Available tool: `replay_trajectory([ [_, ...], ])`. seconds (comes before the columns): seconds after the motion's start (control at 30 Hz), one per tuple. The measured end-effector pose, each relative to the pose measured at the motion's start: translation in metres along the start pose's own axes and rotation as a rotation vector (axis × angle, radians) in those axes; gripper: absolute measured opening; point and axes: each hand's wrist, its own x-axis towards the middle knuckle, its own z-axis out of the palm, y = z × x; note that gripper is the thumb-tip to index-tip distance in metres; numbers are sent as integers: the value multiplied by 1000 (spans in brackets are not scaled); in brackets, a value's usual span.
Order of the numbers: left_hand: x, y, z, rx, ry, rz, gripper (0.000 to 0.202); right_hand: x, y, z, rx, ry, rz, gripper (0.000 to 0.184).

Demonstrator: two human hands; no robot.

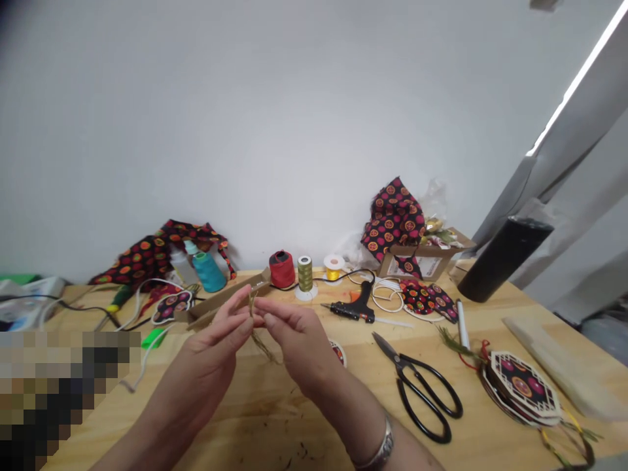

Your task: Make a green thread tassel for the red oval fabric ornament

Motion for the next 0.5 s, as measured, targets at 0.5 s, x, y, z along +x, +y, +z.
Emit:
replay_trajectory([
  [0.5, 4, 2, 6, -210, 49, -21, 13, 3, -15, 9, -72, -164, 15, 16],
])
